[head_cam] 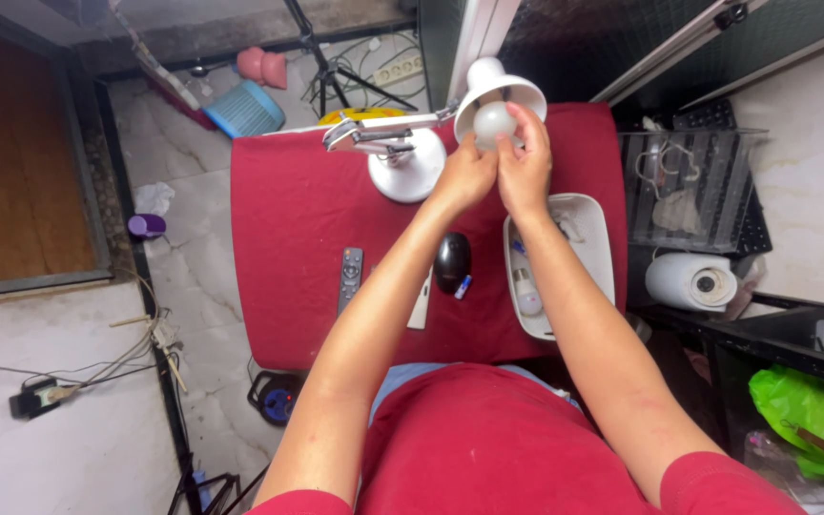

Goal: The person is checking batteries in multiple remote controls and a computer mouse, then tests and replaces a light bulb in a desk lamp.

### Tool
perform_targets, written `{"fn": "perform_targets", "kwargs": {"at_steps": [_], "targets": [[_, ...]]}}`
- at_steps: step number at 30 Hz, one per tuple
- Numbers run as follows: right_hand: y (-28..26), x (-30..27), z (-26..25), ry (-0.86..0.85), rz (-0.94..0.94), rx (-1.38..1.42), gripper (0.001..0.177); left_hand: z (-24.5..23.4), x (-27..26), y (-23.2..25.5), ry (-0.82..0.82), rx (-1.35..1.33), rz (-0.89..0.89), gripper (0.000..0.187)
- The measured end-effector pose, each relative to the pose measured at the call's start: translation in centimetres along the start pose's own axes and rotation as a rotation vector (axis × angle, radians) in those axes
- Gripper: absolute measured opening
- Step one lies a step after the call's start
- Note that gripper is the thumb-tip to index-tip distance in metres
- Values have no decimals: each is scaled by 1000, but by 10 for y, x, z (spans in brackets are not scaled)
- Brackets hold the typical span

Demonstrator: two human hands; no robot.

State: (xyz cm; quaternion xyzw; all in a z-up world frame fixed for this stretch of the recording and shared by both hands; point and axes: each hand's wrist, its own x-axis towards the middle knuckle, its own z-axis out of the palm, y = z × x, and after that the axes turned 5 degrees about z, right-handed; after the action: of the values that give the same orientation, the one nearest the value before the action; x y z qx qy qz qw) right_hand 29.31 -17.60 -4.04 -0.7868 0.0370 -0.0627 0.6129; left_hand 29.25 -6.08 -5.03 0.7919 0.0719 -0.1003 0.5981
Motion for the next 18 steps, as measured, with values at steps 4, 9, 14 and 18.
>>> {"fn": "perform_targets", "kwargs": {"at_steps": [4,9,14,18], "targets": [[22,1,2,-40,40,134,51,-5,-19,10,75,-15,55,59],[16,12,-3,-114,126,205,53,5,-75,1,148,219,220,40],[3,28,-13,-266,271,157,59,45,-155,-79,-264,1244,550,21],[-3,28,-16,-303,261,108,58,66,-177,-120,-370,1341,544,16]]}}
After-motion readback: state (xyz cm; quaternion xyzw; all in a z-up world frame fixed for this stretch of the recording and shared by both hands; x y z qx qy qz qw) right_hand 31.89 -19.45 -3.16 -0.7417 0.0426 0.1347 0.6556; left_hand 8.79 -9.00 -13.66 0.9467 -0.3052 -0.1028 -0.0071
